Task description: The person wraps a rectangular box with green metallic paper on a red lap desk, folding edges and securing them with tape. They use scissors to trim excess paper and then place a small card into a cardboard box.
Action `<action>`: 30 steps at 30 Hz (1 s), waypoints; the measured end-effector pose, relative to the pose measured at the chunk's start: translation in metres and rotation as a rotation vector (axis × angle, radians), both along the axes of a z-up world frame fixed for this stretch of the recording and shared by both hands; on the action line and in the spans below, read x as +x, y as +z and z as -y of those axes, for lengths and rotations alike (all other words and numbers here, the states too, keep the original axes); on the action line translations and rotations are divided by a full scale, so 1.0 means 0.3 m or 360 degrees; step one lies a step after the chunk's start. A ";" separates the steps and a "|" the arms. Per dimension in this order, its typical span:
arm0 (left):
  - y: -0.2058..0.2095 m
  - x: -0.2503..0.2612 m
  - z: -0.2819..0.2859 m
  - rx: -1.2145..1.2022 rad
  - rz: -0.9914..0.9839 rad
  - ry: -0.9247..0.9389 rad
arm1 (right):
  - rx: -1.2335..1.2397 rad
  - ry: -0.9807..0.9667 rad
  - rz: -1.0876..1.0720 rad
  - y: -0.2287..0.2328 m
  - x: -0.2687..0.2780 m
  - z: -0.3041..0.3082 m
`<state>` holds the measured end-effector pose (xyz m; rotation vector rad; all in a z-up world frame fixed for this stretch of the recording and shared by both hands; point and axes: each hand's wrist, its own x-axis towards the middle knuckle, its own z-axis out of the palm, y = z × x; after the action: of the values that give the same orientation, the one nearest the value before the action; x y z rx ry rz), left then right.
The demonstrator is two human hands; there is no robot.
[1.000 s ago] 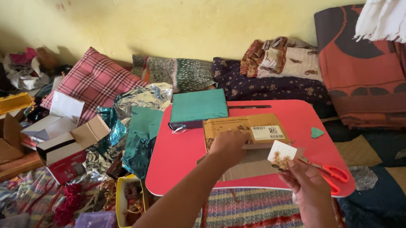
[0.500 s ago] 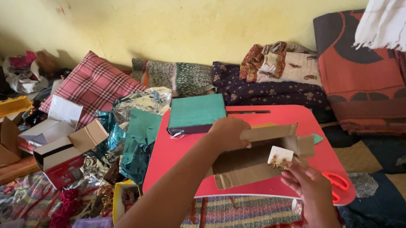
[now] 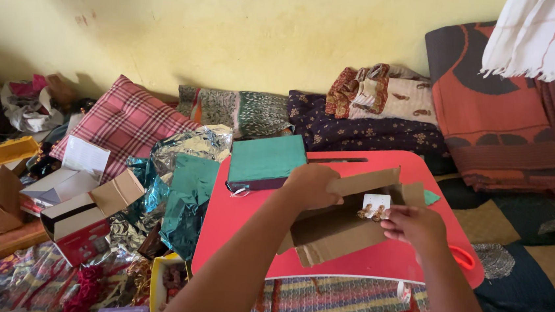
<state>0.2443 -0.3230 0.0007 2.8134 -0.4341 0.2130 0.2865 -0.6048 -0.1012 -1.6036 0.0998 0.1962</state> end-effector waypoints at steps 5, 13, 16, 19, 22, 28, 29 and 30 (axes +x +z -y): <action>-0.003 0.007 -0.011 -0.0012 0.0043 -0.0015 | -0.0026 -0.0039 -0.0094 -0.012 0.024 0.003; 0.020 -0.009 0.005 0.0032 -0.0009 0.0021 | -0.0106 -0.0081 -0.0041 0.036 0.018 -0.018; 0.024 -0.031 0.009 0.0008 -0.0019 0.0013 | -0.0123 -0.0094 -0.0002 0.026 0.029 -0.035; 0.025 -0.050 0.020 0.0027 0.0019 0.0010 | -0.0114 -0.0068 -0.0029 0.000 0.033 -0.051; 0.030 -0.067 0.025 0.0025 -0.0069 0.0049 | -0.0122 -0.0091 -0.0036 -0.002 0.021 -0.065; 0.054 -0.048 -0.010 -0.0112 0.0045 -0.0017 | -0.0202 0.0043 0.0040 0.102 0.052 -0.030; 0.055 -0.052 -0.017 -0.0195 -0.0036 0.0055 | -0.0169 0.0094 0.0069 0.123 0.067 -0.026; 0.059 -0.055 -0.023 -0.0279 -0.0111 0.0126 | -0.0317 0.0174 0.0030 0.148 0.093 -0.030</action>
<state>0.2277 -0.3162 0.0183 2.6584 -0.2742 0.1607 0.3145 -0.5958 -0.0569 -1.8105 0.0173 0.2626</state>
